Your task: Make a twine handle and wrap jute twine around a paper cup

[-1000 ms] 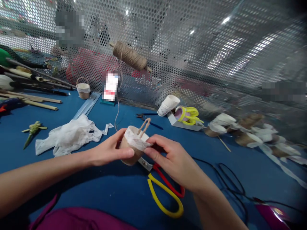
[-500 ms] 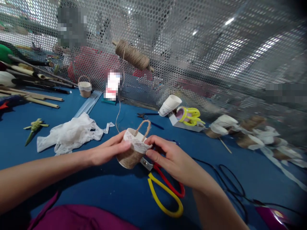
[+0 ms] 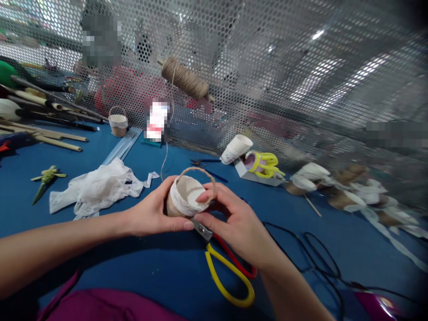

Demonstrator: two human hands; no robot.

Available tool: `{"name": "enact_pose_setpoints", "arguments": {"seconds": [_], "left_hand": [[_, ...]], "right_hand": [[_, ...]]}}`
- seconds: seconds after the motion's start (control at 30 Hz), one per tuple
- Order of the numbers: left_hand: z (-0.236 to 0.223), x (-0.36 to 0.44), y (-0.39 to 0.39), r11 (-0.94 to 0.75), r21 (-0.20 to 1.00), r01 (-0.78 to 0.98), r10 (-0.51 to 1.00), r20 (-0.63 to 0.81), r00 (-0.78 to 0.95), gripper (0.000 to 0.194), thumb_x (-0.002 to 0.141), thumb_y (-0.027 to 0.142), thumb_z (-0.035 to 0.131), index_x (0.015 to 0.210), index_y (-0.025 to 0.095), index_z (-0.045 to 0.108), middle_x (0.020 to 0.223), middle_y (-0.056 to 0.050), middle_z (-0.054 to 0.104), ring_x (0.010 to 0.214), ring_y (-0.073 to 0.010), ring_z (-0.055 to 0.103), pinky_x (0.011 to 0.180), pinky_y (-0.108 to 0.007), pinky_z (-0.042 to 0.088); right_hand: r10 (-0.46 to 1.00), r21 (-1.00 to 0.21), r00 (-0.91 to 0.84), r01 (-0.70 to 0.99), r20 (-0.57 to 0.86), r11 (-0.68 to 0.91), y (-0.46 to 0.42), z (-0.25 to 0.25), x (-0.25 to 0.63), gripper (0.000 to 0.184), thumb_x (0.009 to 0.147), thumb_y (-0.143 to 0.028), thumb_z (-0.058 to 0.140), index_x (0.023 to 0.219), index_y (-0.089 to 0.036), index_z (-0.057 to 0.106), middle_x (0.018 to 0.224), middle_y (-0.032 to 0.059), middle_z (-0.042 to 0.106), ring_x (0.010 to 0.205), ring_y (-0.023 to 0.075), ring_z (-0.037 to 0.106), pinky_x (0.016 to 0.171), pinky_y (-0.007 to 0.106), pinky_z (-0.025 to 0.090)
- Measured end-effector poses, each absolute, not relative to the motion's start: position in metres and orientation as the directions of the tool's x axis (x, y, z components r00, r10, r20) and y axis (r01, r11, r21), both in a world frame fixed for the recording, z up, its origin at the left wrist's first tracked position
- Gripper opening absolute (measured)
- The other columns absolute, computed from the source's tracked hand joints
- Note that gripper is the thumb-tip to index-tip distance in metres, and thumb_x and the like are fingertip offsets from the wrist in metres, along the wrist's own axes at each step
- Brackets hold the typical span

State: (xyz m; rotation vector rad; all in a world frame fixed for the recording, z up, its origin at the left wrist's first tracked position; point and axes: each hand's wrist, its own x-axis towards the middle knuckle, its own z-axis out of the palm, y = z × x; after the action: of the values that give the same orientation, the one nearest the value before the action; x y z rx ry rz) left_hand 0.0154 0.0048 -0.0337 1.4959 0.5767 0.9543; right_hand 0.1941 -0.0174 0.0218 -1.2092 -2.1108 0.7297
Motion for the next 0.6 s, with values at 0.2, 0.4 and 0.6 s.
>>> {"name": "enact_pose_setpoints", "arguments": {"seconds": [0.2, 0.4, 0.6], "left_hand": [[-0.034, 0.012, 0.005, -0.288, 0.956, -0.056, 0.758, 0.264, 0.597, 0.071, 0.060, 0.027, 0.075, 0.120, 0.015, 0.040, 0.117, -0.011, 0.054, 0.107, -0.0253, 0.052, 0.093, -0.037, 0.040], [-0.031, 0.011, -0.001, -0.484, 0.862, 0.148, 0.697, 0.278, 0.661, 0.068, 0.059, 0.038, 0.074, 0.116, 0.014, 0.045, 0.107, -0.010, 0.058, 0.093, -0.0247, 0.057, 0.084, -0.037, 0.046], [-0.029, 0.014, -0.005, -0.536, 0.818, 0.208, 0.649, 0.242, 0.721, 0.063, 0.060, 0.042, 0.072, 0.110, 0.013, 0.048, 0.102, -0.012, 0.059, 0.090, -0.0258, 0.058, 0.079, -0.039, 0.048]], "right_hand": [[0.867, -0.652, -0.416, 0.583, 0.273, 0.485, -0.022, 0.034, 0.209, 0.036, 0.078, -0.036, 0.059, 0.111, -0.023, 0.050, 0.109, 0.0074, 0.057, 0.093, 0.0197, 0.058, 0.080, 0.033, 0.049], [0.746, -0.292, -0.498, 0.706, 0.442, 0.645, -0.033, 0.035, 0.202, 0.023, 0.082, -0.018, 0.051, 0.104, -0.020, 0.057, 0.096, 0.0070, 0.060, 0.086, 0.0177, 0.058, 0.074, 0.031, 0.048], [0.723, -0.101, -0.575, 0.752, 0.383, 0.651, -0.036, 0.030, 0.192, 0.024, 0.085, -0.016, 0.042, 0.093, -0.016, 0.065, 0.074, 0.0061, 0.057, 0.068, 0.0159, 0.053, 0.060, 0.028, 0.044]]}}
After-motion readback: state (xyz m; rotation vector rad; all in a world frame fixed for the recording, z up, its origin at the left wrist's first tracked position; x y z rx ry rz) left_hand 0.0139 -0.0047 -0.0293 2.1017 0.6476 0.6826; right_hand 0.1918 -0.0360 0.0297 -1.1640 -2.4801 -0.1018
